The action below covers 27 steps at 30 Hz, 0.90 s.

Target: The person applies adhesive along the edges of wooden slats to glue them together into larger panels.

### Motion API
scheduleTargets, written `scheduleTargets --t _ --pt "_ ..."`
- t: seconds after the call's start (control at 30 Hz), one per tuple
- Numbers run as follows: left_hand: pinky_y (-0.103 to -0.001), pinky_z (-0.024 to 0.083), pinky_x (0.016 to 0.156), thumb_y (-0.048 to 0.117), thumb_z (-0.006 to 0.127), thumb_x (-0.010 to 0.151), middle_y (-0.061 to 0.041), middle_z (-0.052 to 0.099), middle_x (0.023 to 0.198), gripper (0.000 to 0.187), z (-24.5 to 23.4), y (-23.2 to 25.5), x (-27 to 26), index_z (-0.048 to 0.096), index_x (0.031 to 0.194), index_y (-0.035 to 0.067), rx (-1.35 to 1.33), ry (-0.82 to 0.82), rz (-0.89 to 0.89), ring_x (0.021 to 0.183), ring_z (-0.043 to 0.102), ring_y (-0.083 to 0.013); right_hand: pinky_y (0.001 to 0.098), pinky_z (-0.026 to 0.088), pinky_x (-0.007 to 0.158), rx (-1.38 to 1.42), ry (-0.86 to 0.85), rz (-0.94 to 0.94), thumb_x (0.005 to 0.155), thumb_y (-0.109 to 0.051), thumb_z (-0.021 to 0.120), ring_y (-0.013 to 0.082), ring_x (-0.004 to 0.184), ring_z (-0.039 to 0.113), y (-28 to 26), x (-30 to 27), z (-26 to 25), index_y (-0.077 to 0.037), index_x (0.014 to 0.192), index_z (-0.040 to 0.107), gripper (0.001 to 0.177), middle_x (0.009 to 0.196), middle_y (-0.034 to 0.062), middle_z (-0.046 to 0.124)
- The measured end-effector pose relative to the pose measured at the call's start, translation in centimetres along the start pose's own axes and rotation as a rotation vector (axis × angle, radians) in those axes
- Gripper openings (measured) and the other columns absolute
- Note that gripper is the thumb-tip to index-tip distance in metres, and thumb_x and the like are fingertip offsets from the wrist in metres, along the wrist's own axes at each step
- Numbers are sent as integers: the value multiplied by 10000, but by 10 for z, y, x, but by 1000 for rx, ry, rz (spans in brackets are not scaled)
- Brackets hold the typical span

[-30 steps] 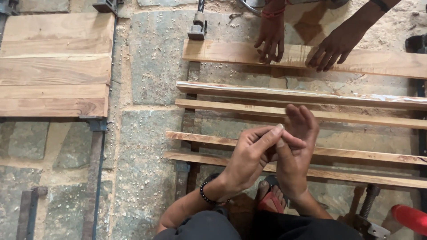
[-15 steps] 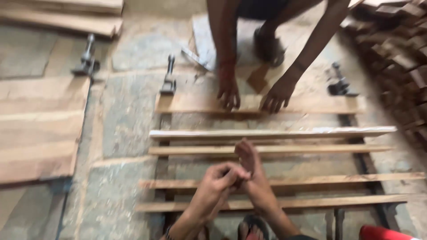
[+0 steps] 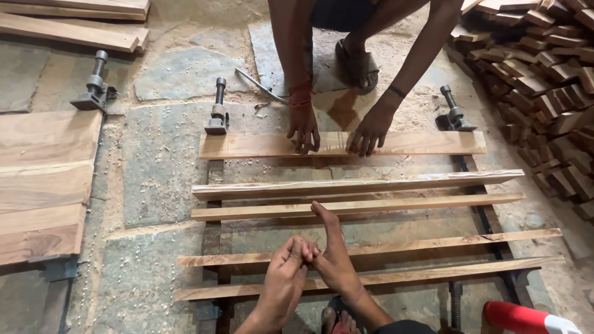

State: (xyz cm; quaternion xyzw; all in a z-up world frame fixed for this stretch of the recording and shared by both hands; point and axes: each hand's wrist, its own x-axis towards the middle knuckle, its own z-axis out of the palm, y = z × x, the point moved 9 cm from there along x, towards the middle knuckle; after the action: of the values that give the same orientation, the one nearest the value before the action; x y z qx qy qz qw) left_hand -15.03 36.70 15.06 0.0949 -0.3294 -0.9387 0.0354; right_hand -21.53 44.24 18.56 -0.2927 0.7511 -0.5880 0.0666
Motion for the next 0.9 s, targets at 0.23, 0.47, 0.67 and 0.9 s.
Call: scheduleTargets --t 0.23,0.47,0.67,0.9 --pt "-338 432 847 316 456 1078 -36 454 825 337 -22 -6 4 502 850 73 -28 181 -16 813 477 -164 442 318 1229 -220 91 -83 655 -42 800 349 1436 404 -13 -5 0 -85 1501 388 942 1487 154 425" --pt "-361 511 838 501 513 1006 20 378 643 439 -50 -13 5 555 871 85 -26 289 -52 655 487 -158 567 214 1209 -454 161 -239 647 -160 892 351 1381 417 -37 -11 0 -110 1416 420 904 1438 138 452" --pt "-364 508 810 463 591 945 -29 579 742 412 -63 -13 14 576 835 66 -39 303 -26 777 610 -177 549 287 1142 -504 219 -204 674 -133 874 361 1331 453 -29 -14 -7 -119 1306 533 718 1368 129 533" --pt "-337 544 808 232 693 958 -82 728 796 266 -82 7 -4 741 860 -11 294 479 37 776 662 -177 326 602 764 -33 215 65 940 -24 645 227 875 774 -5 -8 -35 -36 1084 733 170 1042 111 770"
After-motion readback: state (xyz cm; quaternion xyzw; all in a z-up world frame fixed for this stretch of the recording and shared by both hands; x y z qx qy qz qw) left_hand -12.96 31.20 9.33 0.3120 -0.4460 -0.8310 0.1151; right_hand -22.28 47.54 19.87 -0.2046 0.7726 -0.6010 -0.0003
